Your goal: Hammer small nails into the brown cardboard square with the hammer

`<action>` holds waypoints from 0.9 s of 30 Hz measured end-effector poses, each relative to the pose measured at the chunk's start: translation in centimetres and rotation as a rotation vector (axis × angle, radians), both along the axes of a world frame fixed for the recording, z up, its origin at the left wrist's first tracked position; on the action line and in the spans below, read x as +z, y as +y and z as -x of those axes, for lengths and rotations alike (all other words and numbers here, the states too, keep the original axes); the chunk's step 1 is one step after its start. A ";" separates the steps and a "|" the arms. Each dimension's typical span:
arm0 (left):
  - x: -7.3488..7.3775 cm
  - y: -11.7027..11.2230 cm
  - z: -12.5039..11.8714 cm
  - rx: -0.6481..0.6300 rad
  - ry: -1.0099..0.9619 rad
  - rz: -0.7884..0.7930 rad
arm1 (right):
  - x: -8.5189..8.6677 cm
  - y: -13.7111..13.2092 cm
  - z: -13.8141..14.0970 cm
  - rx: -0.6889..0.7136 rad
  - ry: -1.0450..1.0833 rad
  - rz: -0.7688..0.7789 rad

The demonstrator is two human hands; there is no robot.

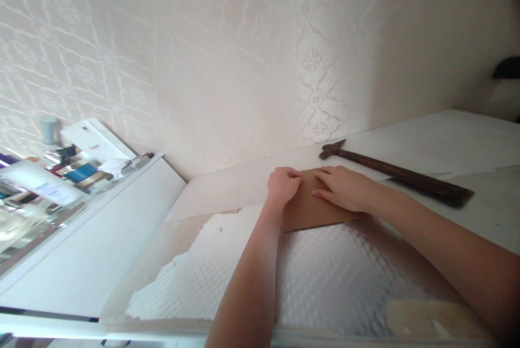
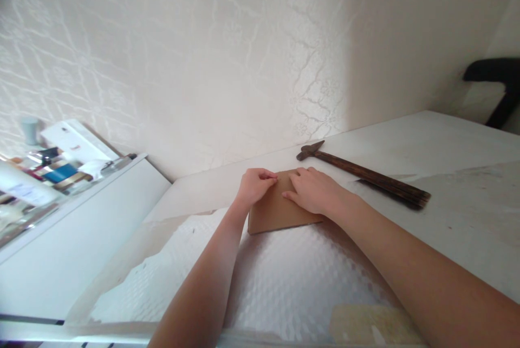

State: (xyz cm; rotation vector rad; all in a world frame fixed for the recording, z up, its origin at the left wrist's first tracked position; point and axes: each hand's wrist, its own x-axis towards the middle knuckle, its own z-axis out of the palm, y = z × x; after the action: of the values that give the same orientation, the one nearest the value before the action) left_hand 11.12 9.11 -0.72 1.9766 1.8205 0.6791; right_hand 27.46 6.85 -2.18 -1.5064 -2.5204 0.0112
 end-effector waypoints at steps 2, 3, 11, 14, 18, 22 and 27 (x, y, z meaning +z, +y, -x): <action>0.0 0.0 0.0 0.003 -0.004 -0.005 | -0.1 0.0 0.0 0.000 0.002 -0.001; -0.1 0.0 0.0 0.004 -0.007 -0.006 | -0.1 0.0 0.0 0.002 -0.001 0.002; -0.1 0.1 0.1 0.010 -0.024 0.010 | 0.3 0.4 -1.0 -0.098 0.009 -0.004; -0.1 0.1 0.1 0.007 -0.028 0.019 | 1.0 0.6 -2.7 -0.308 -0.035 -0.026; -0.1 0.1 0.1 -0.002 -0.027 0.032 | 1.0 1.3 -5.8 -0.575 -0.053 -0.055; -0.1 0.0 0.1 0.001 -0.034 0.045 | -0.1 2.6 -8.3 -0.622 -0.036 0.044; -0.1 0.2 0.1 0.021 -0.087 0.042 | -0.2 3.2 -9.0 -0.590 -0.015 0.091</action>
State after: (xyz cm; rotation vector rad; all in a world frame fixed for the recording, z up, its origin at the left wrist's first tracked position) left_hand 11.03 9.32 -0.85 1.8739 1.7921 0.7153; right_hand 36.48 10.10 -2.35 -2.2283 -2.0107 0.0246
